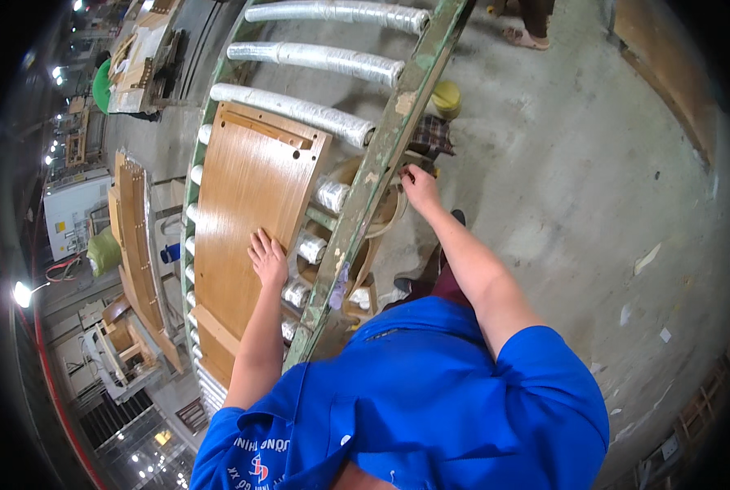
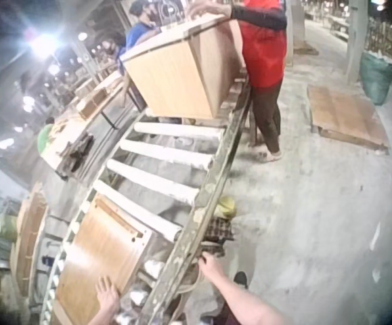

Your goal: The person wipes a large wooden panel with a cloth on a roller conveyor, then moves to the floor to wipe another panel. They return to the conveyor to wipe additional panels, handling them one at a time.

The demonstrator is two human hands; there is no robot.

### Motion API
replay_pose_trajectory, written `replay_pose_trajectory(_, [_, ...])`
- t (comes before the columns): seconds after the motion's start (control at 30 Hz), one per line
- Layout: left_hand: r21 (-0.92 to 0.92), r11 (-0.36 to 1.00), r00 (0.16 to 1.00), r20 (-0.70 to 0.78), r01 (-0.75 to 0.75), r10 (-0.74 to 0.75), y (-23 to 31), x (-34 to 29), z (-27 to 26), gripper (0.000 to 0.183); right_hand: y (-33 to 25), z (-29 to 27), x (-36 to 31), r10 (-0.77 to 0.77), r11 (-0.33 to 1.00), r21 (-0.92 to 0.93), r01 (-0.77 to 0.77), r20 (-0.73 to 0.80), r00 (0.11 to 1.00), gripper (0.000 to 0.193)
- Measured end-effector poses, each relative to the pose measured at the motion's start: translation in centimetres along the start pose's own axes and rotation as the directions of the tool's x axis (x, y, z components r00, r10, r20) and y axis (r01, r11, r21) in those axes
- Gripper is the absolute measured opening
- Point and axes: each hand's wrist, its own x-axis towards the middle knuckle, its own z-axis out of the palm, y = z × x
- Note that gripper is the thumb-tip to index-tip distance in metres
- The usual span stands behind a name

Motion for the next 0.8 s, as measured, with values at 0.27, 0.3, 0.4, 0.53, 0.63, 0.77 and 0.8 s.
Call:
replay_pose_trajectory(0.27, [0.02,0.985,0.974,0.146,0.174,-0.175,1.2,1.0,-0.2,0.056,0.1,1.8,-3.4,0.007,0.994,-0.105,0.038,0.394,0.919,0.024])
replay_pose_trajectory(0.3, [0.126,0.983,0.977,0.15,0.133,-0.152,-1.6,0.8,-0.2,0.055,-1.1,2.6,-4.6,-0.013,0.996,-0.073,0.052,0.464,0.886,0.024])
replay_pose_trajectory(0.4, [-0.006,0.988,0.977,0.149,0.155,-0.153,0.2,1.4,0.3,0.055,-0.8,3.6,-5.0,0.044,0.985,-0.166,0.041,0.479,0.876,0.028])
replay_pose_trajectory(0.53, [-0.057,0.973,0.956,0.205,0.224,-0.208,1.4,1.5,0.4,0.055,-1.2,4.6,-5.3,0.13,0.964,-0.266,-0.007,0.447,0.885,0.033])
replay_pose_trajectory(0.63, [0.308,0.947,0.959,0.282,-0.095,0.005,-1.5,2.0,0.0,0.056,-3.0,5.9,-5.6,0.153,0.955,-0.295,-0.009,0.468,0.87,0.035])
replay_pose_trajectory(0.77, [0.112,0.992,0.957,0.279,0.048,-0.078,-2.0,1.5,0.5,0.058,-3.5,6.9,-6.4,0.195,0.929,-0.37,-0.016,0.452,0.871,0.036])
replay_pose_trajectory(0.8, [0.023,0.992,0.962,0.24,0.127,-0.129,-1.5,1.6,0.3,0.057,-3.5,7.0,-6.2,0.196,0.921,-0.389,-0.014,0.433,0.88,0.035])
